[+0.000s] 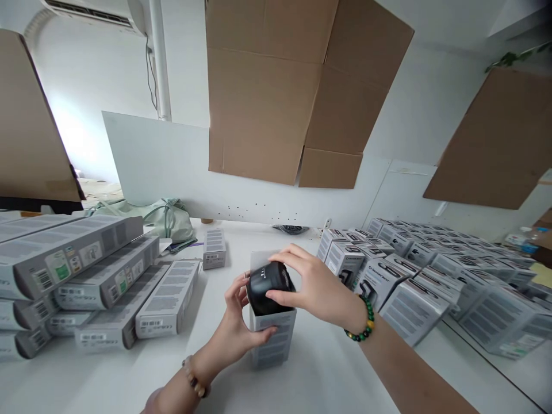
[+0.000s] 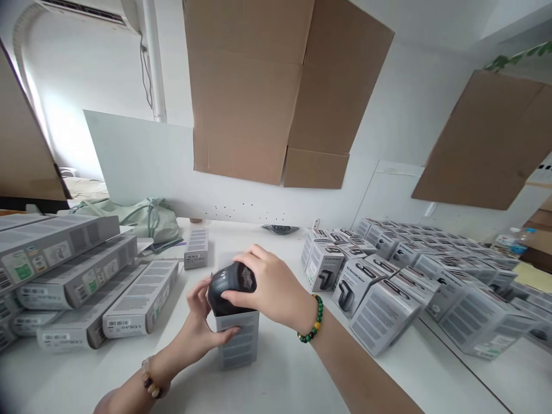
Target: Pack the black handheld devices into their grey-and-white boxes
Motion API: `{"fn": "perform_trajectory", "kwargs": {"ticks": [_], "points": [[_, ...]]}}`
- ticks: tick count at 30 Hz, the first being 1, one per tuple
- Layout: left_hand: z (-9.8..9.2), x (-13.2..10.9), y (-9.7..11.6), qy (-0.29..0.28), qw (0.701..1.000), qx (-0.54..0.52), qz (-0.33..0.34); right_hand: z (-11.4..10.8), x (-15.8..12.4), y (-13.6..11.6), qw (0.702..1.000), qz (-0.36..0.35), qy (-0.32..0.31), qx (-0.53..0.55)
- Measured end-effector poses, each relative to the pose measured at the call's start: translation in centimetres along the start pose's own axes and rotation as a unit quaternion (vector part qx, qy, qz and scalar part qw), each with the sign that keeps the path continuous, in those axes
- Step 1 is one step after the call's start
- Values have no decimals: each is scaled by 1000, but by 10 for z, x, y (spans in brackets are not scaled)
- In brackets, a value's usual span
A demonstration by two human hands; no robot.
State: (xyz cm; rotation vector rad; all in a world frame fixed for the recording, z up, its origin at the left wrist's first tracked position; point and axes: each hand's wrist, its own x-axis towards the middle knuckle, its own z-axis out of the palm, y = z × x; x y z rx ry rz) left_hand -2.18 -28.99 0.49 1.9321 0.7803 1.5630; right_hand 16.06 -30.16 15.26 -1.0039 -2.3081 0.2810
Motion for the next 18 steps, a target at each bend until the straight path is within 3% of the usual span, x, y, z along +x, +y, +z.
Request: {"fn": "perform_trajectory", "kwargs": {"ticks": [4,7,12,16,18], "points": [[0,-1,-1,-7,1000,-4,-24,9,-2,18,995,-51,-69,-55],[-1,-1,0,-25,999,7,-40,10,-9,31,995,-79,-56,-6],[-4,3,6,-70,992,81,-67,29,-22,52,982,13,83,169],[-4,1,2,-89,993,64,-42,59,-23,60,964,69,2,258],[-2,-1,-2,-72,996,35,-31,69,-21,60,942,60,35,329]]}}
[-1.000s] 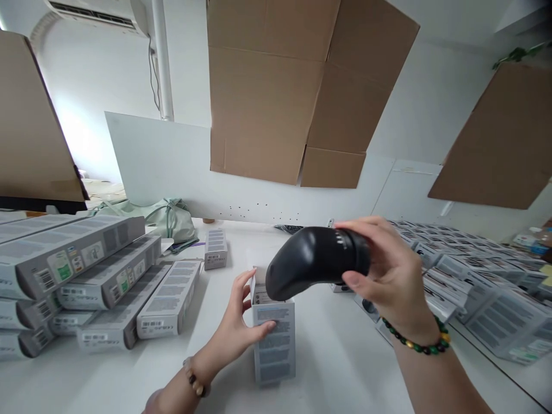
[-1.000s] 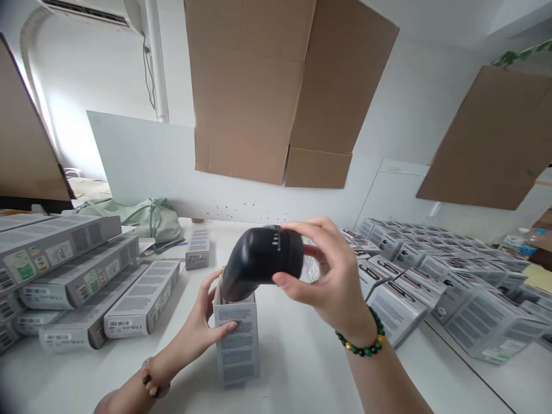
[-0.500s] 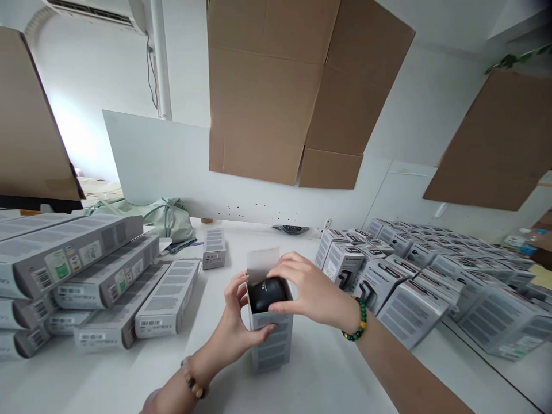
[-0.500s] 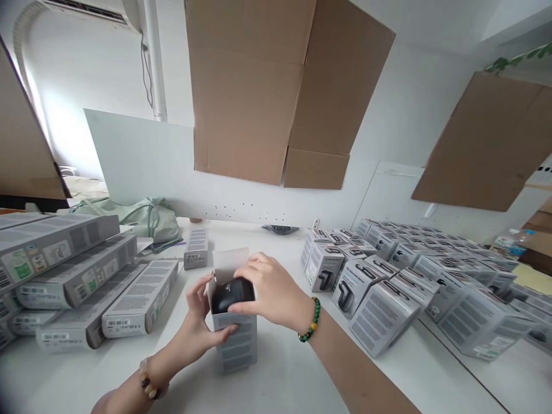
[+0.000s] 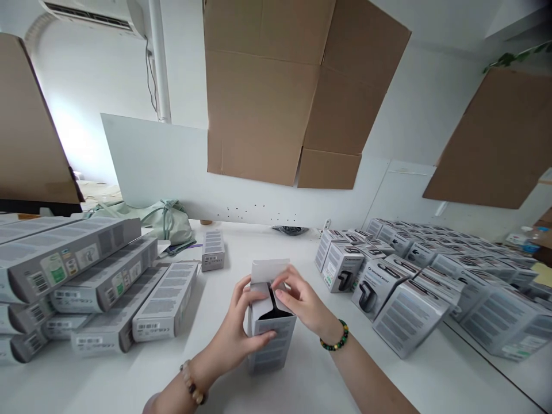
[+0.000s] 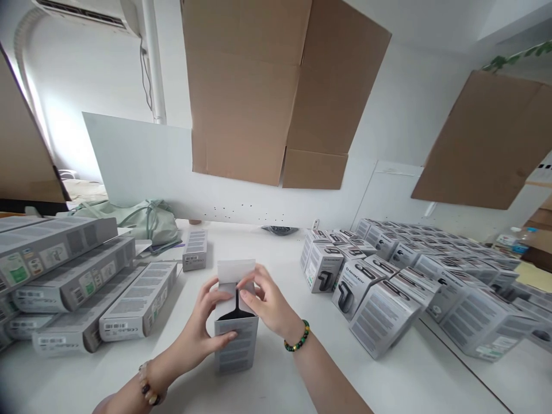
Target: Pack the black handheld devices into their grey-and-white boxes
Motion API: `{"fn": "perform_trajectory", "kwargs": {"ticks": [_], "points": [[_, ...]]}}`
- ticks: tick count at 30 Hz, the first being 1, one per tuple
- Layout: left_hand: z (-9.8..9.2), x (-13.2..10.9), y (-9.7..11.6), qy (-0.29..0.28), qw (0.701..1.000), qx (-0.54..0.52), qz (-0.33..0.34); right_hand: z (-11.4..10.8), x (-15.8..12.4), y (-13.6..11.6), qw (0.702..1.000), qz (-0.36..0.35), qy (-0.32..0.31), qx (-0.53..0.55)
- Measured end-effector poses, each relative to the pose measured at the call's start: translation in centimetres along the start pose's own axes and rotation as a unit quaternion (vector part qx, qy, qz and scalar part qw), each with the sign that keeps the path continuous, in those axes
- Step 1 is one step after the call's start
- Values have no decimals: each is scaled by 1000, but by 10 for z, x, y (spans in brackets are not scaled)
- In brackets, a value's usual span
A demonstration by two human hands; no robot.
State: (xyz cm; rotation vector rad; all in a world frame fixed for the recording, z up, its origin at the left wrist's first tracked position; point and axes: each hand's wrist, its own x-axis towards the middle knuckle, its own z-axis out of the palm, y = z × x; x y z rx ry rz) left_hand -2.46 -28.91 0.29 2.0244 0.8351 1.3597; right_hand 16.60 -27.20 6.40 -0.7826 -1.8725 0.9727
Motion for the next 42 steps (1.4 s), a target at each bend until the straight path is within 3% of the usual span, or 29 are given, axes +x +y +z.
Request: {"fn": "perform_trajectory", "kwargs": {"ticks": [2,4,7,12,17,23,31,35,39,42], "points": [[2,-1,-2,26,999,-41,6,3,1,1,995,-50,45,69],[2,0,-2,31,997,-68,-1,4,1,1,989,-93,49,103],[2,1,0,14,997,-67,-17,6,-3,1,989,-105,51,94],[2,3,4,27,996,-77,30,9,-12,1,985,-135,89,66],[-2,6,9,4,1000,10,4,8,-15,-5,986,-147,11,-76],[-3,5,8,-1,1000,21,13,4,-12,-10,980,-190,29,-55],[-4,8,14,-26,1000,10,-1,-12,-14,-10,974,-185,-42,-121],[-4,8,11,-15,1000,6,-14,-6,-21,1,959,-188,-76,-198],[-2,6,2,-27,998,-46,-19,3,-34,14,951,-186,25,-247],[-2,6,0,-27,998,-62,-18,-8,-45,23,912,-172,143,-344]]}}
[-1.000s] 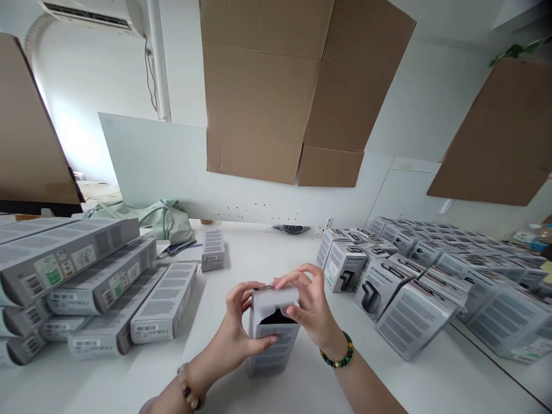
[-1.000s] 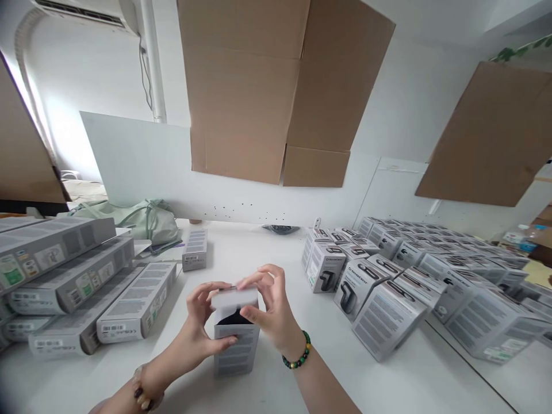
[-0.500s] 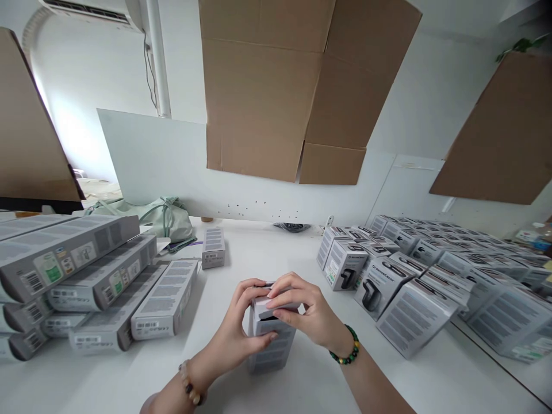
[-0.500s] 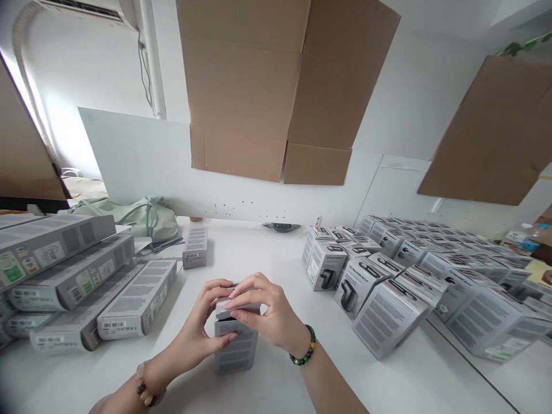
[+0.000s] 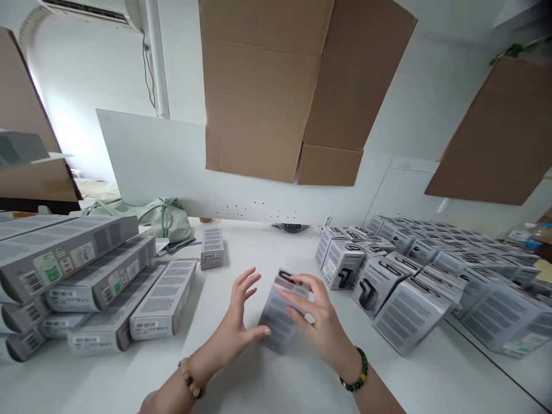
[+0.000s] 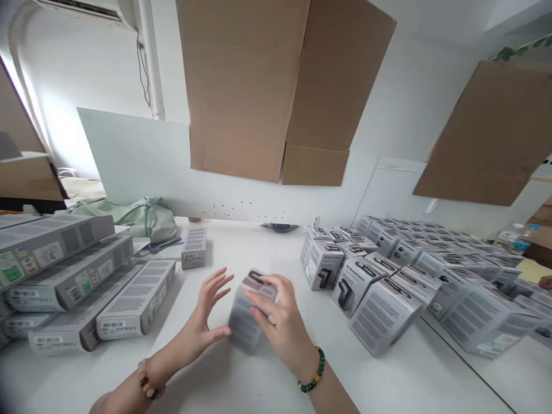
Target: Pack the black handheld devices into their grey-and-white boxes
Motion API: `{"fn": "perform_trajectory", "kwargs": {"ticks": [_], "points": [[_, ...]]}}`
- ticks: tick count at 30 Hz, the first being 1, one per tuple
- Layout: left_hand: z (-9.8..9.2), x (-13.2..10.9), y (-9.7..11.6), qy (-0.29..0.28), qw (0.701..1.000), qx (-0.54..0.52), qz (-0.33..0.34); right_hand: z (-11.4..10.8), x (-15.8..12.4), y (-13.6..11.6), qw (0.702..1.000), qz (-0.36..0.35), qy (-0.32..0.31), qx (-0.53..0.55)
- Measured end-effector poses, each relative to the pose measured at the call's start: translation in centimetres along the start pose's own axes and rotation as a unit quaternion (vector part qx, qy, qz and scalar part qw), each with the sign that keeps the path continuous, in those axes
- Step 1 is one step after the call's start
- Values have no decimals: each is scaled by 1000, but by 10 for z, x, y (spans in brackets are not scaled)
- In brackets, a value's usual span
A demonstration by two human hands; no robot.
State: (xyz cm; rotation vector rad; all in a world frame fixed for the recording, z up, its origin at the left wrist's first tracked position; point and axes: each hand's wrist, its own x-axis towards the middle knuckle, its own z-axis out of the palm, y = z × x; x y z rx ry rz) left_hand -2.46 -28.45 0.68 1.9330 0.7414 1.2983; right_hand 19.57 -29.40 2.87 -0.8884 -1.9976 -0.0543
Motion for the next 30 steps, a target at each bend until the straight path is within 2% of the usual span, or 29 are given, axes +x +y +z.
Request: {"fn": "perform_trajectory", "kwargs": {"ticks": [4,6,10,14,16,19,24,27,30], "points": [[-2,0,3,13,999,8,-38,-26,-12,22,972,58,86,-212],[-2,0,4,16,998,10,-52,-37,-16,26,960,57,103,-254],[1,-1,4,5,996,30,-81,-34,-22,18,980,21,87,-176],[5,2,5,-6,994,52,-97,-9,-15,5,998,17,-29,-59],[9,3,4,23,994,56,-87,8,-4,2,995,37,-96,1],[13,3,-1,112,989,65,-64,41,28,7,979,105,-163,55],[11,0,-15,296,949,110,-12,125,108,19,963,179,-193,57],[3,-2,-19,361,923,136,6,181,152,11,952,217,-208,57],[-5,-3,-18,403,900,161,29,224,177,-5,937,264,-220,56]]}}
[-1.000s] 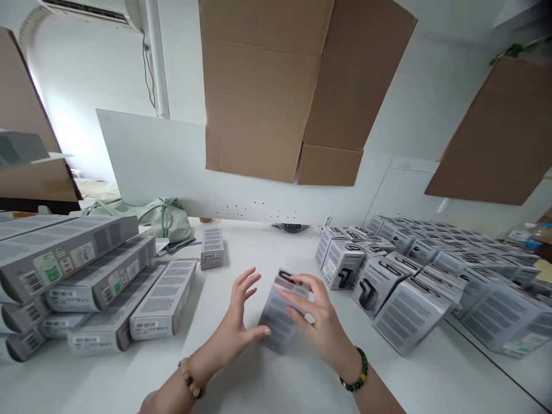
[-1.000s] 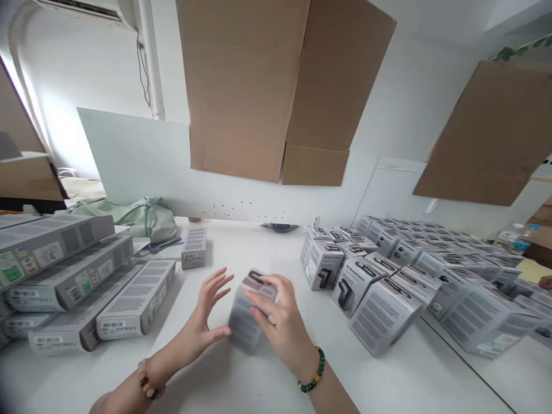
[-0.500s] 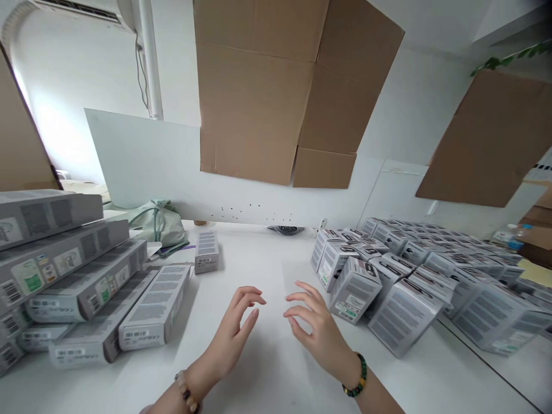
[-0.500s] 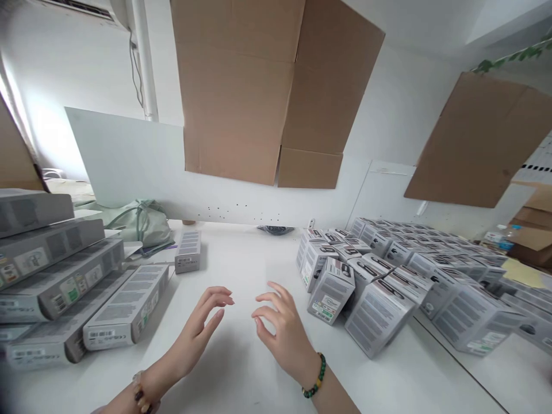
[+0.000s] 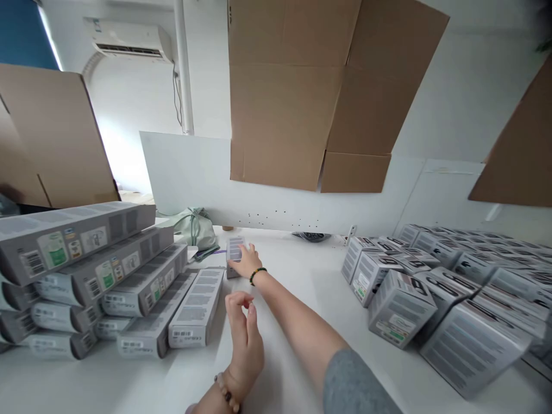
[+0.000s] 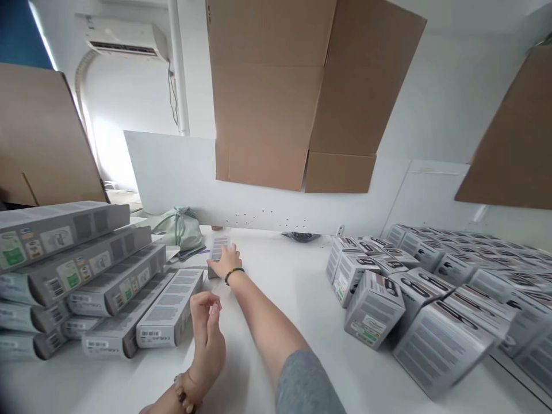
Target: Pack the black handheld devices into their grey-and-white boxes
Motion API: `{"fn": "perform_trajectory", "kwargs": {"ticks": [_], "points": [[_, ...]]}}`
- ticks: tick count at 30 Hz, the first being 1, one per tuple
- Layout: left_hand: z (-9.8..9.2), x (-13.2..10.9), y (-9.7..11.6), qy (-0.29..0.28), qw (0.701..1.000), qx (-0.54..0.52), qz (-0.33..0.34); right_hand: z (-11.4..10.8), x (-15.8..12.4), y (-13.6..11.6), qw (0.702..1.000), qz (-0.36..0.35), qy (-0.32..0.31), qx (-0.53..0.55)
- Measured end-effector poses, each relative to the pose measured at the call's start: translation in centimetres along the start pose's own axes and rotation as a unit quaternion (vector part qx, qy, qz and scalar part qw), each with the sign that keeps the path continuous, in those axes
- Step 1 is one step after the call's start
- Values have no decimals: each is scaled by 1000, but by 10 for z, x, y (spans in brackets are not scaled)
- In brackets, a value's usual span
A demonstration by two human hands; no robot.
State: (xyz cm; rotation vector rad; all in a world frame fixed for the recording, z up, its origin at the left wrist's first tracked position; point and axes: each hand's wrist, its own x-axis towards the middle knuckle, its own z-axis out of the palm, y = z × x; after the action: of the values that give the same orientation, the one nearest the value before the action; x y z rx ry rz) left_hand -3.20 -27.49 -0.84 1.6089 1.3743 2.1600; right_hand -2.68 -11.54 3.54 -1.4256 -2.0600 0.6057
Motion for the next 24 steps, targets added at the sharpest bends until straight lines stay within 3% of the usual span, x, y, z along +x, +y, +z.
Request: {"fn": "perform_trajectory", "kwargs": {"ticks": [4,8,13,17,20,24], "points": [[-3,3,1,25,999,21,18,21,5,-1,998,62,23,11],[-4,5,7,5,999,34,-6,3,-18,34,995,68,63,38],[-3,17,10,-44,983,-12,-177,-35,-93,82,989,44,118,79],[5,20,8,-75,957,-56,-275,-39,-176,104,987,-24,127,90],[10,16,12,-112,929,-99,-338,-34,-220,112,981,-112,111,110],[10,13,18,-159,937,-94,-297,-39,-238,111,965,-207,69,144]]}}
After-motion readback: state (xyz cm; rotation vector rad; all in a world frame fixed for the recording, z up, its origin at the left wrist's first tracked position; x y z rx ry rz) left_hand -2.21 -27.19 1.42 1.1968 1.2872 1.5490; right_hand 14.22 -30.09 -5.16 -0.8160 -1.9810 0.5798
